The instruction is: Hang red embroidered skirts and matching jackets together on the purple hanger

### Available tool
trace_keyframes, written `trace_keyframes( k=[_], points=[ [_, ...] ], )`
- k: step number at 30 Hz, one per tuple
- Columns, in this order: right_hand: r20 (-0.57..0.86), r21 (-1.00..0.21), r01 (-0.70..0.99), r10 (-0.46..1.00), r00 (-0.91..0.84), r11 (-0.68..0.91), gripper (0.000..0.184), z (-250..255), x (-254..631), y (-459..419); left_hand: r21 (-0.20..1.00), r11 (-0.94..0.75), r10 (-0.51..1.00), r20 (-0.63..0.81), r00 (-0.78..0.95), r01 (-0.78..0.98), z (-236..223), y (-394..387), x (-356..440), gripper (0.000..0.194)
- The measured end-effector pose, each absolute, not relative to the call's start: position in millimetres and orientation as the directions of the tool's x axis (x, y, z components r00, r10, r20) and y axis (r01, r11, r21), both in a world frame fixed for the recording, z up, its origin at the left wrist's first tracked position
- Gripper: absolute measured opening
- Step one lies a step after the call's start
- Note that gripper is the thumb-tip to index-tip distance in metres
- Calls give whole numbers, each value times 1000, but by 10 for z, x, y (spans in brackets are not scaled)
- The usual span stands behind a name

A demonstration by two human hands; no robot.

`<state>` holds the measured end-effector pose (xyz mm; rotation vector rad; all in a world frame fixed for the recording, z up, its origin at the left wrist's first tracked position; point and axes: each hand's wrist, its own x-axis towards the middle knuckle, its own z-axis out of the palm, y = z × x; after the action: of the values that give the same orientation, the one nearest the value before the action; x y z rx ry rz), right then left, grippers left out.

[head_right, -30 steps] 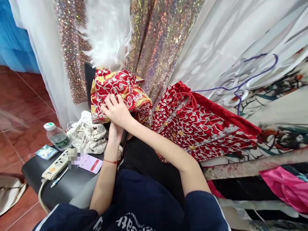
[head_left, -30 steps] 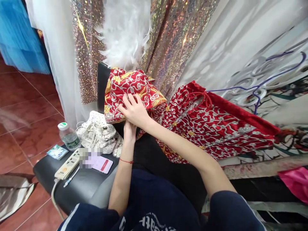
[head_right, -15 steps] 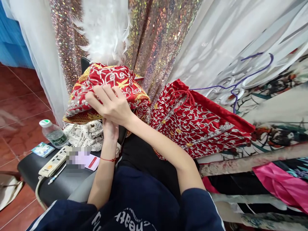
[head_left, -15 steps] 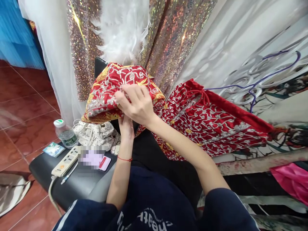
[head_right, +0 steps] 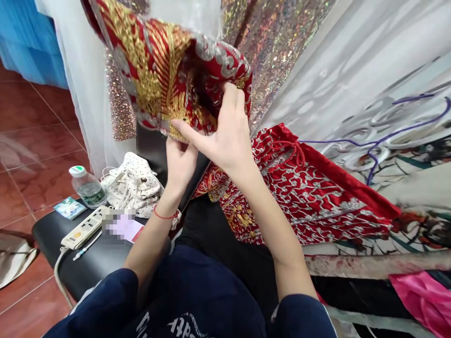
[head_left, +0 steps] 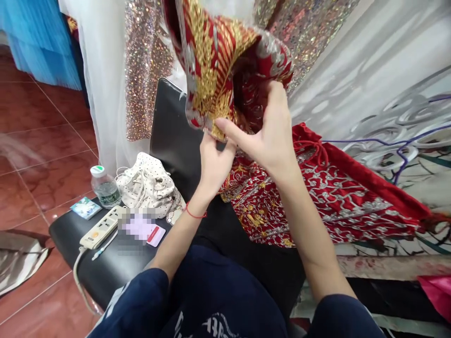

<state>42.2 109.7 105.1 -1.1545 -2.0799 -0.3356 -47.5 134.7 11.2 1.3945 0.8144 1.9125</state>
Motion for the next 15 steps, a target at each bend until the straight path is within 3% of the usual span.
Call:
trace_keyframes(
  k=[5, 11, 15],
  points=[
    [593, -94, 774, 659, -462, 626, 90, 936, 470, 1291, 735, -647, 763, 618, -190, -203, -31, 1290, -346, 28],
    [505, -304, 708, 738, -447, 637, 49, 871, 620, 1428, 715, -699, 703, 685, -193, -7, -196, 1471, -188, 37],
    [458, -441, 626, 761, -461, 644, 51, 819, 877, 1564, 674, -728, 649, 736, -193, 122, -248, 1538, -153, 28]
  ],
)
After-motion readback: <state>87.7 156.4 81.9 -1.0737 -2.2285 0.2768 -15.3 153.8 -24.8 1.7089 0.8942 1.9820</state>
